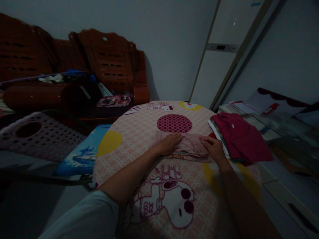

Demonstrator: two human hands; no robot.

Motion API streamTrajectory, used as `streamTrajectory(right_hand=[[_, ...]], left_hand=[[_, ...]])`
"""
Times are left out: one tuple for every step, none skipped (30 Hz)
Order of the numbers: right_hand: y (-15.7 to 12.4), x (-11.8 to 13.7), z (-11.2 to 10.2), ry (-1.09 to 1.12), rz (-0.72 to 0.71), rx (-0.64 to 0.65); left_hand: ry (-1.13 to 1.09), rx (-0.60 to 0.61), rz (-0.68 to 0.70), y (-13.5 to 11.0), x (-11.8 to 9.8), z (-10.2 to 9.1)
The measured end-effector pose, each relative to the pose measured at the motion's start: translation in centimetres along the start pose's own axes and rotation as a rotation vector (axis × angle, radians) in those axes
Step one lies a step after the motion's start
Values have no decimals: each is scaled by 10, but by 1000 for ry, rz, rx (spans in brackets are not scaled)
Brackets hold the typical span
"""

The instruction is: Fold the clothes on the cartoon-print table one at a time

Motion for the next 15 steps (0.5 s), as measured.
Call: streamTrajectory(right_hand=[[-1, 0, -4, 13, 8, 55], [-3, 1, -7, 7, 7, 133], [-4, 3, -9, -15, 2, 216], [-6, 5, -9, -53, -3, 295], [-7, 8, -8, -99, -8, 358], [-9, 10, -7, -148, -15, 402], [-10, 13, -6, -193, -27, 429], [-11, 15, -5, -231, -43, 448], [-12, 17, -3, -264, -60, 465], [-13, 18, -1, -289, -74, 480], [-13, 18, 0, -307, -84, 487], [-13, 17, 2, -316, -89, 489], [-13, 16, 3, -317, -88, 486], [-12, 15, 4, -309, -86, 478], [-11, 13, 4, -292, -85, 463]], left_hand=[[1, 6, -1, -1, 1, -1], [0, 11, -3, -1, 1, -1], [-2, 16, -5, -2, 1, -2], [-3, 20, -8, -2, 1, -2], [-5, 23, -10, -2, 1, -2], [-7, 24, -10, -2, 1, -1], [-11, 24, -10, -2, 1, -1], [-16, 26, -10, -2, 1, -1], [-21, 30, -10, -2, 1, -1], [-25, 37, -13, -2, 1, -1], [-28, 46, -18, -2, 1, -1], [-30, 55, -23, -2, 1, -1], [-30, 65, -23, -2, 2, -1], [-27, 71, -19, -2, 2, -2], [-21, 71, -10, -2, 2, -2]])
Point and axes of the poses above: each hand's wrist, its own y-axis towards the middle knuckle, its own z-axis out of the palm, x = y × z, the point moved 2 cm from there along y, towards the middle knuckle, and after that the axes turned 15 degrees about x, right-handed, at the moved point
